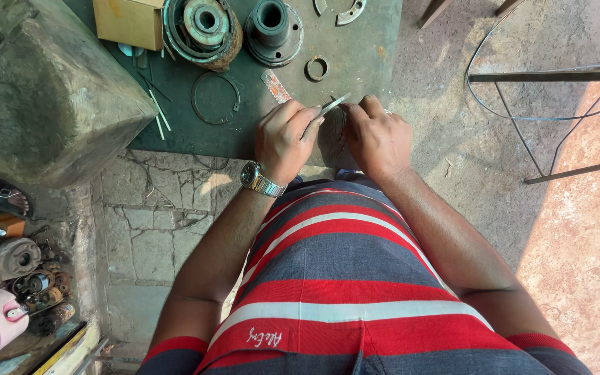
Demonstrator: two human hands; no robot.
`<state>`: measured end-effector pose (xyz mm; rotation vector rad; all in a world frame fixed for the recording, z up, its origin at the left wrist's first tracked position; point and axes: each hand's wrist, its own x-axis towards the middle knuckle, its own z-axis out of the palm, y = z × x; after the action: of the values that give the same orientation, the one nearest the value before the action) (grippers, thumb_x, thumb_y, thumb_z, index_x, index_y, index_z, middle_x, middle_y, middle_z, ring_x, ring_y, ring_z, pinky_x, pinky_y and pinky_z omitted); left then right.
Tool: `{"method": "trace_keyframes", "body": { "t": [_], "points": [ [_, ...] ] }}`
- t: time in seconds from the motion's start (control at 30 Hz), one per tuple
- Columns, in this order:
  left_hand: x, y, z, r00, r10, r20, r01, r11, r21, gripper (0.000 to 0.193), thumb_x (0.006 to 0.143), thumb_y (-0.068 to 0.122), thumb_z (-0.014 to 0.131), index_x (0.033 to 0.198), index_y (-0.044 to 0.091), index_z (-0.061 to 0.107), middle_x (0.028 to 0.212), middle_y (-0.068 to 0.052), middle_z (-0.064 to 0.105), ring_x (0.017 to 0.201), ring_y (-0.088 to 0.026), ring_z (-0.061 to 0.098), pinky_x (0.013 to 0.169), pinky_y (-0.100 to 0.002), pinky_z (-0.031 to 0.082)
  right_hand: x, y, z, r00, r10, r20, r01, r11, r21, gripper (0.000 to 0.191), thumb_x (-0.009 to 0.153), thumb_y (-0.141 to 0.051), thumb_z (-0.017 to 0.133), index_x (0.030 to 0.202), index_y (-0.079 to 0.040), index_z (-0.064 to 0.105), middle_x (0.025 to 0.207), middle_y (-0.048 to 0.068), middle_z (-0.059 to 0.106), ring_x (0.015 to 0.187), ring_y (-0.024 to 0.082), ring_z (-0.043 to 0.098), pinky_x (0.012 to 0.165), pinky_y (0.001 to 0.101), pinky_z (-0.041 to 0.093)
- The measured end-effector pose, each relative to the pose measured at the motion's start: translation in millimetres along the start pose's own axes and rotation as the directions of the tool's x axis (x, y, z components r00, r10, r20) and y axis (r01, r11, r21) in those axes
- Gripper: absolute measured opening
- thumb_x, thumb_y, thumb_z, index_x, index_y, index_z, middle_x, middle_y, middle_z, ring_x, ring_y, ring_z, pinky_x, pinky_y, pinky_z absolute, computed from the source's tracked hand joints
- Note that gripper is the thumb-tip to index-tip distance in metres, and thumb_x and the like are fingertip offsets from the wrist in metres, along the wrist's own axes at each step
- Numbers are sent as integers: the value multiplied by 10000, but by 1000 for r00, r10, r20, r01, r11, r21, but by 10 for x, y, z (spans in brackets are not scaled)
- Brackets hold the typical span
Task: The person uses a metal file to smooth the edges of a circular metal part on a workbench. They repeatedly rub the file along the inner and outer edges, repositioning the part as needed. The person also briefly uses a small metal scraper on the same part.
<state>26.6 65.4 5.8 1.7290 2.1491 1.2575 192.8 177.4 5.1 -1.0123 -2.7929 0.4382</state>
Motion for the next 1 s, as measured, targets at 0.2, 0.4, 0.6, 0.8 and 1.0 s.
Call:
{"method": "trace_keyframes", "body": {
  "t": [0.2, 0.4, 0.6, 0.8, 1.0],
  "points": [
    [-2, 11, -46, 998, -40, 46, 45, 995, -93, 191, 900, 63, 789, 1086, 41, 755, 982, -91, 732, 873, -273, 718, 761, -372, 577, -70, 13, 16, 999, -42, 13, 41, 999, 13, 384, 878, -219, 755, 1257, -165, 732, 1027, 114, 645, 787, 327, 692, 706, 460, 547],
    [8, -41, -93, 995, -47, 86, 55, 994, -91, 205, 901, 60, 788, 1104, 47, 765, 950, -90, 722, 850, -273, 711, 735, -375, 567, -39, 22, 52, 990, -8, 142, -55, 901, 430, 350, 849, -172, 742, 1197, -130, 730, 1024, 132, 658, 870, 351, 705, 772, 450, 579],
    [-1, -18, -86, 996, -31, 88, 41, 994, -105, 197, 899, 49, 793, 1094, 45, 761, 941, -81, 704, 835, -257, 711, 712, -366, 565, -58, -54, 94, 998, 39, 51, -53, 949, 310, 233, 918, -203, 743, 1139, -135, 770, 1019, 152, 672, 828, 392, 684, 709, 484, 548],
    [-32, 4, -68, 994, -40, 100, 51, 992, -111, 197, 897, 51, 796, 1091, 46, 761, 929, -79, 697, 809, -245, 707, 690, -359, 563, -70, -67, 89, 999, 29, 38, -33, 993, 110, 340, 897, -182, 726, 1232, -143, 761, 995, 169, 651, 767, 369, 686, 655, 481, 539],
    [-31, 0, -52, 995, -15, 102, 25, 995, -97, 189, 902, 51, 795, 1088, 46, 760, 926, -77, 696, 800, -244, 703, 679, -360, 556, -108, -53, 108, 998, 61, 33, -66, 981, 184, 306, 910, -176, 732, 1213, -148, 765, 988, 153, 652, 795, 378, 688, 668, 479, 539]
  ]
}}
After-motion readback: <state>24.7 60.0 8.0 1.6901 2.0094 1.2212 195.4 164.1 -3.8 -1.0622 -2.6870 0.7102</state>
